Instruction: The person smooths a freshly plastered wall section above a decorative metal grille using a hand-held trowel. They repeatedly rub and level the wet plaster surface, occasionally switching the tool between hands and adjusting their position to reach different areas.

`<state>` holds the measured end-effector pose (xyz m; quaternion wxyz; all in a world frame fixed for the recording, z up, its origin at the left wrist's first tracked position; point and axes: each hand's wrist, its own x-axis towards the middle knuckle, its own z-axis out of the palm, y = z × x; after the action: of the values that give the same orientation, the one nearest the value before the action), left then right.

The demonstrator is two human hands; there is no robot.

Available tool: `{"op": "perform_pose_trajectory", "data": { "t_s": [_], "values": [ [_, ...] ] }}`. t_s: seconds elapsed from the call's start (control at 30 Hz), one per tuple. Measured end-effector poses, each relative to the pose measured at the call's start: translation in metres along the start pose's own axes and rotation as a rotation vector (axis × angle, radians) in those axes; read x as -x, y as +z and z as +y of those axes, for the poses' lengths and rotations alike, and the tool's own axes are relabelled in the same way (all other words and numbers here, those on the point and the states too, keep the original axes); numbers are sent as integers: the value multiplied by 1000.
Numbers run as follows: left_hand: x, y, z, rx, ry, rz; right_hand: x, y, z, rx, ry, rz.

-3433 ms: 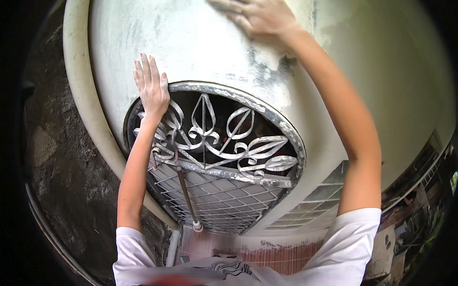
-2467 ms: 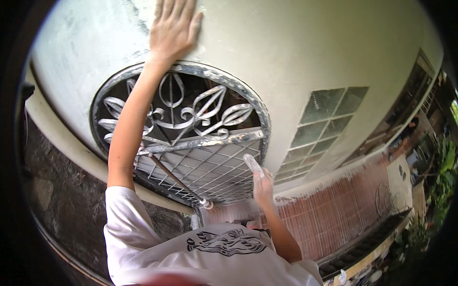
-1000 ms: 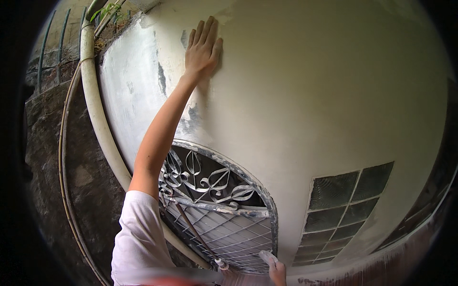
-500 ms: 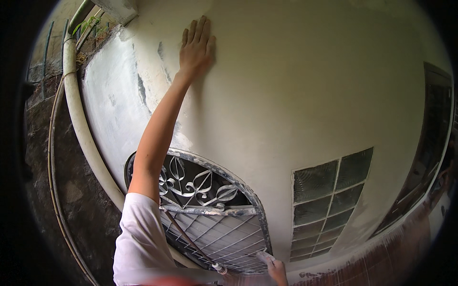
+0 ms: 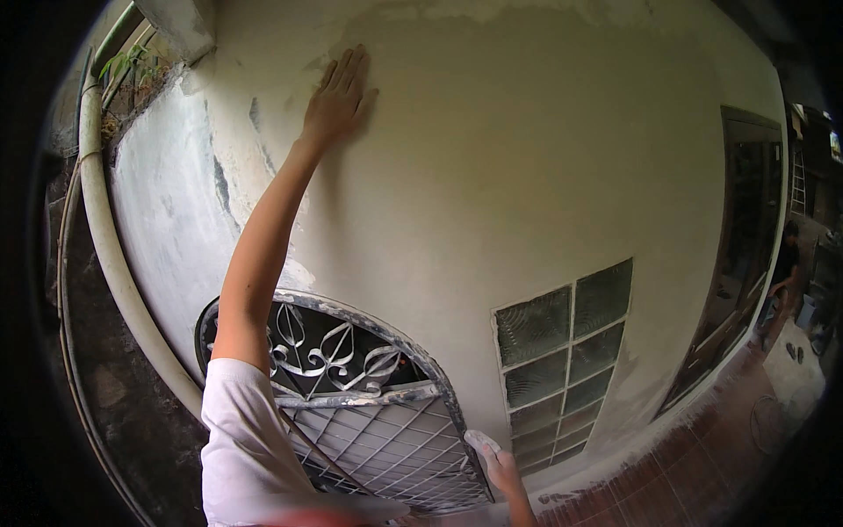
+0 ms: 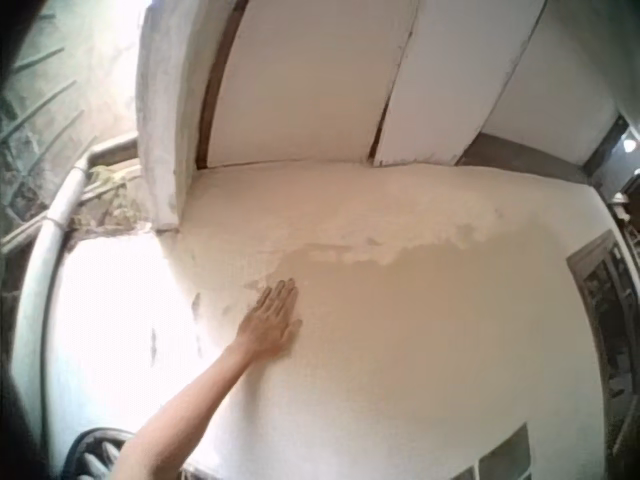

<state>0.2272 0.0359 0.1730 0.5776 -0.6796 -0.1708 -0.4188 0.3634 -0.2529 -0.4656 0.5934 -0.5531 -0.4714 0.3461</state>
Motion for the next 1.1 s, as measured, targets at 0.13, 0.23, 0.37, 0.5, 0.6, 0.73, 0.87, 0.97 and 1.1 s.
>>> {"op": "perform_pose_trajectory", "data": {
  "t_s": [0.13,0.23,0.37,0.5,0.6,0.73,0.87,0.97,1.1],
  "values": [
    [33,-19,0,6,95,-65,-45,-5,-92,103,-111,-41],
    [69,-41,-11,44,72,-107,-88,7,-170,236,-520,-11],
    [113,-69,-36,-12,79,-147,-144,36,-273,497,-1033,171],
    [142,-86,-65,-43,106,-208,-183,73,-361,658,-1254,322],
    [154,-93,-84,-63,115,-223,-204,96,-409,784,-1304,410],
    [163,-98,-109,-71,130,-168,-231,115,-441,922,-1315,431],
    [160,-102,-127,-27,83,-193,-268,130,-471,1101,-1382,374],
    [159,-104,-133,0,59,-197,-303,126,-531,1096,-1448,541],
    [160,-105,-133,6,72,-206,-341,109,-625,835,-1324,789]
  ]
}}
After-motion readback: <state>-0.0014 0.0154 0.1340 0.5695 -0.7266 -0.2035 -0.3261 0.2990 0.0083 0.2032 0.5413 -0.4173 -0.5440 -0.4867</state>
